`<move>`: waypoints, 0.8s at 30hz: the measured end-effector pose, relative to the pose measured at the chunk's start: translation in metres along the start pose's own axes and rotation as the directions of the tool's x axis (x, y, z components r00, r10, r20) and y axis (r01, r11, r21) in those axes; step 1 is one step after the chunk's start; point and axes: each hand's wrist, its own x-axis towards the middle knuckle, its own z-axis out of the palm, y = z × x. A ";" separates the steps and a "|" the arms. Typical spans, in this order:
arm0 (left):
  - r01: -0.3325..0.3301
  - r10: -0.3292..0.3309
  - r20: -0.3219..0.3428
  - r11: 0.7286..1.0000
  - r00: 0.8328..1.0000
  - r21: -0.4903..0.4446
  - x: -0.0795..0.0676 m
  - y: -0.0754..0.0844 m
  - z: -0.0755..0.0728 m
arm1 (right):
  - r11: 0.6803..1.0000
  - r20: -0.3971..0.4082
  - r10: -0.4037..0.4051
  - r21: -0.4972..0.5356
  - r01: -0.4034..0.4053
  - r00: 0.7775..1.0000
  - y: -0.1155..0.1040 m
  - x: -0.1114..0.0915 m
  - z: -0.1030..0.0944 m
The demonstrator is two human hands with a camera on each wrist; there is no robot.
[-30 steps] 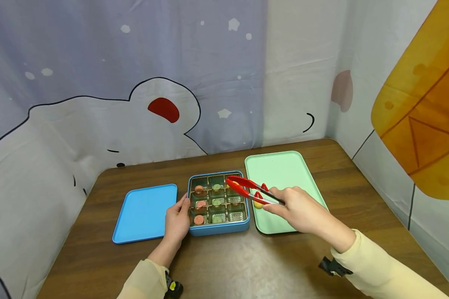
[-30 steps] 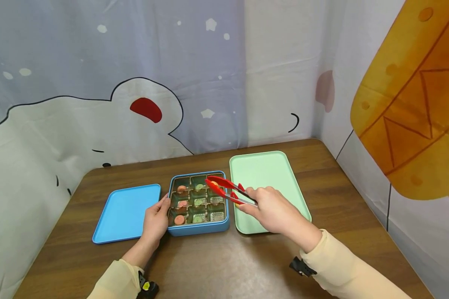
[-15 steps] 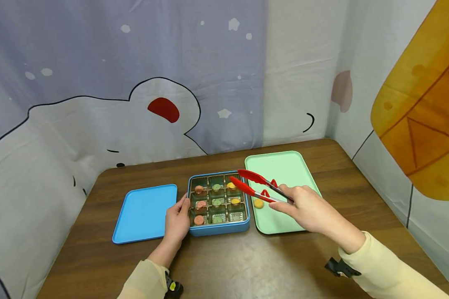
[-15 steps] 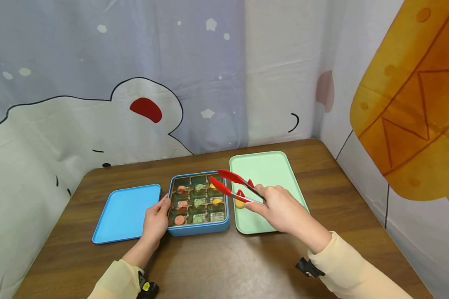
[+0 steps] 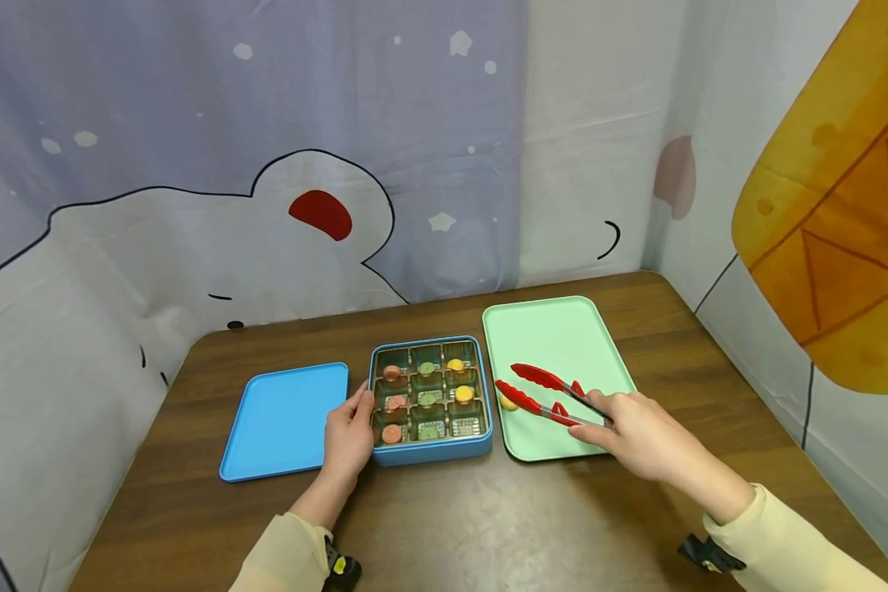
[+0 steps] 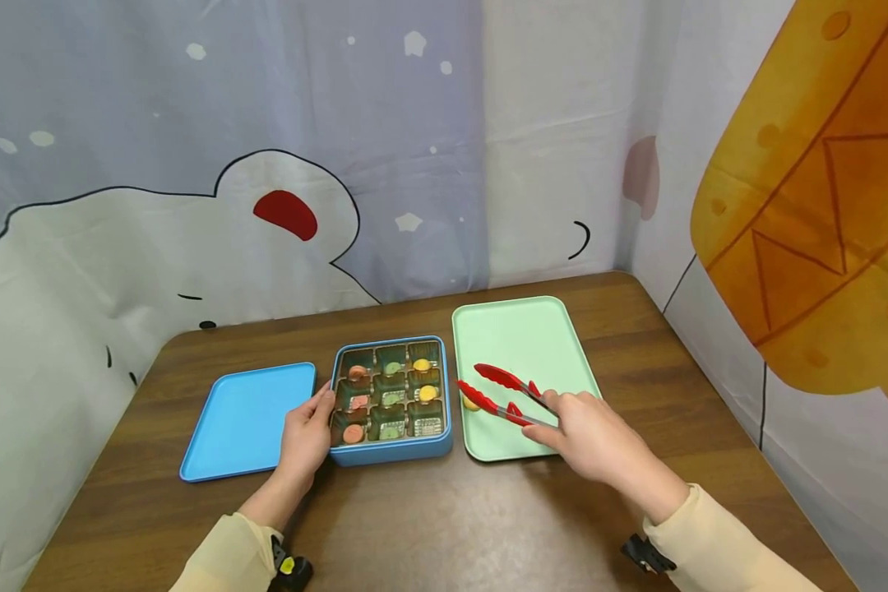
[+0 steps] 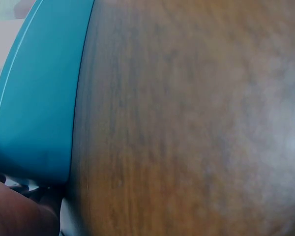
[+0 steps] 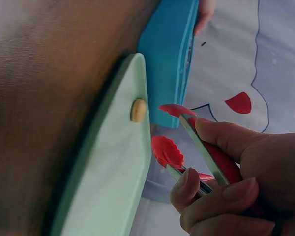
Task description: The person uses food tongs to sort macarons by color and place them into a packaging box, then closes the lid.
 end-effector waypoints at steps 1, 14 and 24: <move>-0.001 0.001 0.000 1.000 1.000 -0.006 0.000 0.000 0.000 | 1.000 0.001 0.003 -0.006 -0.003 1.000 0.001 -0.001 0.002; -0.012 0.012 0.003 1.000 1.000 -0.013 -0.001 0.001 -0.001 | 0.999 0.007 0.025 -0.043 -0.025 1.000 0.006 -0.007 0.013; 0.010 -0.010 -0.001 1.000 1.000 -0.015 0.001 0.000 0.000 | 0.997 0.006 0.037 -0.071 -0.036 0.999 0.012 -0.010 0.014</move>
